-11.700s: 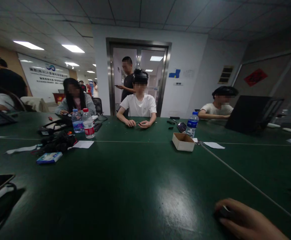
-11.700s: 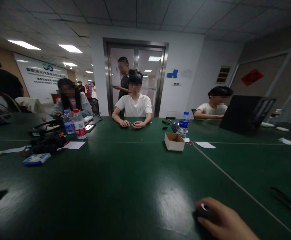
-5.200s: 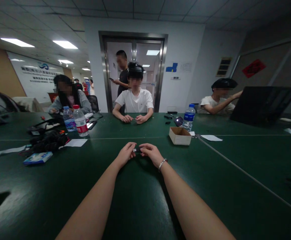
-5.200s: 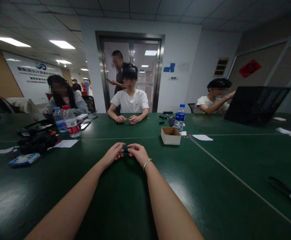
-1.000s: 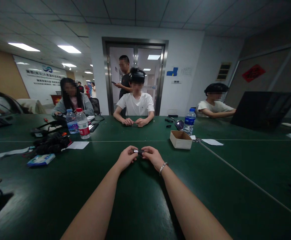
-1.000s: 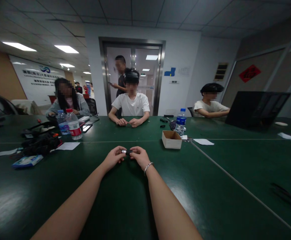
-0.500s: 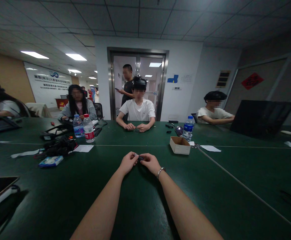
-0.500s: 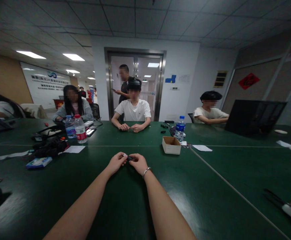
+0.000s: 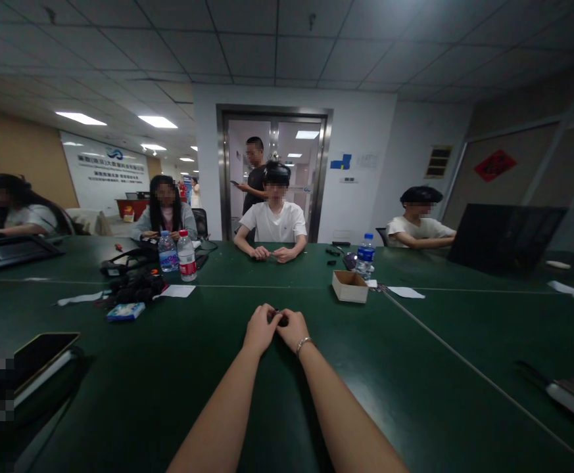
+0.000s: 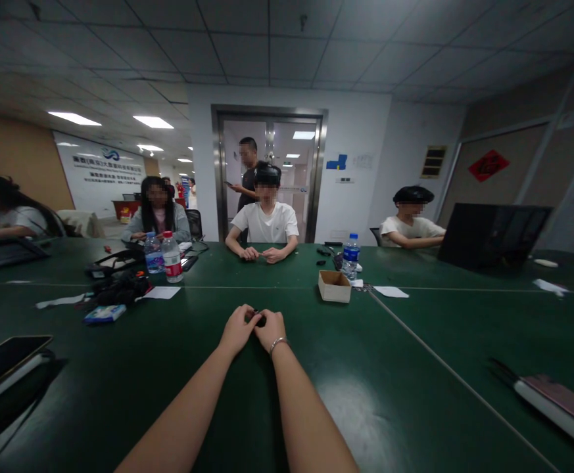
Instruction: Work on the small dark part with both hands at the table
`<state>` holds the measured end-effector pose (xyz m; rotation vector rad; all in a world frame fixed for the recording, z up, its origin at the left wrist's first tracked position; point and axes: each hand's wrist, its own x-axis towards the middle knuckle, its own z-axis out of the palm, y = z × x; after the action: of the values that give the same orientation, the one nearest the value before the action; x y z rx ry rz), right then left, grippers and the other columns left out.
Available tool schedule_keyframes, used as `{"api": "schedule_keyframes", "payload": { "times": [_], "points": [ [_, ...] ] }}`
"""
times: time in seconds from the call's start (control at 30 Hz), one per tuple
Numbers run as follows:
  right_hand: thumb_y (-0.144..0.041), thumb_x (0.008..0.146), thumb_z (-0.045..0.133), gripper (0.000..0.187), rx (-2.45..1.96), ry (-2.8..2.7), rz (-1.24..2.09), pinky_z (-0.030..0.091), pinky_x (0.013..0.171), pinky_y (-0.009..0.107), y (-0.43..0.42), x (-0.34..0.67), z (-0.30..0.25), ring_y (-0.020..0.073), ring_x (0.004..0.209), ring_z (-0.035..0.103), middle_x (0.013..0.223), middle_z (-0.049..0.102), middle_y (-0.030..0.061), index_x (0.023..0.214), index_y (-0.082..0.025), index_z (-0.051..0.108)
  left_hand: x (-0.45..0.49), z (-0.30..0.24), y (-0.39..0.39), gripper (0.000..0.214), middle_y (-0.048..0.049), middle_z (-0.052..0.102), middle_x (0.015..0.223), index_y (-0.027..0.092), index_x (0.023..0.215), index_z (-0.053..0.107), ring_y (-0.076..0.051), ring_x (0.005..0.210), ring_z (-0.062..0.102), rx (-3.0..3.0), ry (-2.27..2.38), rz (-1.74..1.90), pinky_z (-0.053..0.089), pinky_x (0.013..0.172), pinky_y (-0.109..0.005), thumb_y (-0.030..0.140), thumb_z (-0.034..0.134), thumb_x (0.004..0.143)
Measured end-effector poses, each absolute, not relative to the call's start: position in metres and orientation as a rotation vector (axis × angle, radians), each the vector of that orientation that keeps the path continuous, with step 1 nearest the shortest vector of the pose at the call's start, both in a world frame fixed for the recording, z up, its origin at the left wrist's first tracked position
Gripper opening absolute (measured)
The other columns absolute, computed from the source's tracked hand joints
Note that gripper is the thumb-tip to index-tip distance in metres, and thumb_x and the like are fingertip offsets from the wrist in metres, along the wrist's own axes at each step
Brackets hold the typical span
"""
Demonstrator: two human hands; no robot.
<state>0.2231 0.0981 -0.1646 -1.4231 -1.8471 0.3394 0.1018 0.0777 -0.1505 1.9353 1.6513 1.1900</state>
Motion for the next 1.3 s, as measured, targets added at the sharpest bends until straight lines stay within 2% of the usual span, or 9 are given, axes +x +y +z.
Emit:
{"api": "schedule_keyframes", "payload": {
  "times": [0.13, 0.33, 0.53, 0.83, 1.07, 1.3],
  "points": [
    [-0.021, 0.067, 0.064, 0.012, -1.547, -1.845, 0.211, 0.038, 0.074, 0.029, 0.069, 0.217, -0.158, 0.0221, 0.081, 0.052, 0.082, 0.062, 0.0065, 0.078, -0.016, 0.064, 0.103, -0.145, 0.051, 0.021, -0.0043, 0.059, 0.094, 0.02, 0.085, 0.057, -0.017, 0.086, 0.055, 1.886, 1.651, 1.178, 0.041, 0.072, -0.026, 0.038, 0.048, 0.081],
    [-0.02, 0.067, 0.063, 0.01, -1.547, -1.807, 0.248, 0.036, 0.074, 0.029, 0.032, 0.212, -0.157, 0.0228, 0.083, 0.05, 0.083, 0.059, 0.0068, 0.077, -0.016, 0.063, 0.096, -0.146, 0.015, 0.02, -0.0031, 0.06, 0.099, 0.023, 0.093, 0.057, -0.017, 0.078, 0.058, 1.815, 1.551, 1.159, 0.042, 0.069, -0.027, 0.036, 0.05, 0.079],
    [-0.018, 0.066, 0.064, 0.01, -1.497, -1.786, 0.305, 0.036, 0.075, 0.03, 0.005, 0.21, -0.157, 0.0247, 0.086, 0.049, 0.083, 0.06, 0.0063, 0.076, -0.018, 0.064, 0.09, -0.148, -0.008, 0.02, -0.0046, 0.062, 0.098, 0.022, 0.093, 0.058, -0.018, 0.081, 0.059, 1.793, 1.499, 1.163, 0.042, 0.068, -0.025, 0.033, 0.051, 0.078],
    [-0.02, 0.066, 0.064, 0.006, -1.488, -1.78, 0.295, 0.034, 0.074, 0.03, -0.016, 0.209, -0.156, 0.0223, 0.083, 0.05, 0.078, 0.058, 0.0062, 0.07, -0.017, 0.061, 0.089, -0.15, -0.028, 0.017, -0.0014, 0.063, 0.092, 0.023, 0.091, 0.059, -0.014, 0.067, 0.058, 1.76, 1.478, 1.173, 0.041, 0.062, -0.024, 0.032, 0.051, 0.078],
    [-0.025, 0.066, 0.065, 0.012, -1.519, -1.817, 0.255, 0.034, 0.072, 0.028, -0.008, 0.207, -0.152, 0.022, 0.081, 0.046, 0.078, 0.055, 0.0056, 0.065, -0.017, 0.055, 0.086, -0.152, -0.018, 0.016, -0.0032, 0.064, 0.09, 0.02, 0.088, 0.06, -0.016, 0.076, 0.059, 1.795, 1.42, 1.241, 0.044, 0.069, -0.026, 0.029, 0.054, 0.077],
    [-0.025, 0.069, 0.06, 0.01, -1.557, -1.88, 0.19, 0.033, 0.072, 0.029, -0.006, 0.204, -0.149, 0.0234, 0.084, 0.043, 0.081, 0.054, 0.0075, 0.069, -0.016, 0.055, 0.087, -0.151, -0.011, 0.017, -0.0056, 0.064, 0.084, 0.018, 0.081, 0.058, -0.018, 0.082, 0.059, 1.74, 1.493, 1.291, 0.045, 0.072, -0.027, 0.033, 0.06, 0.073]
  ]
}}
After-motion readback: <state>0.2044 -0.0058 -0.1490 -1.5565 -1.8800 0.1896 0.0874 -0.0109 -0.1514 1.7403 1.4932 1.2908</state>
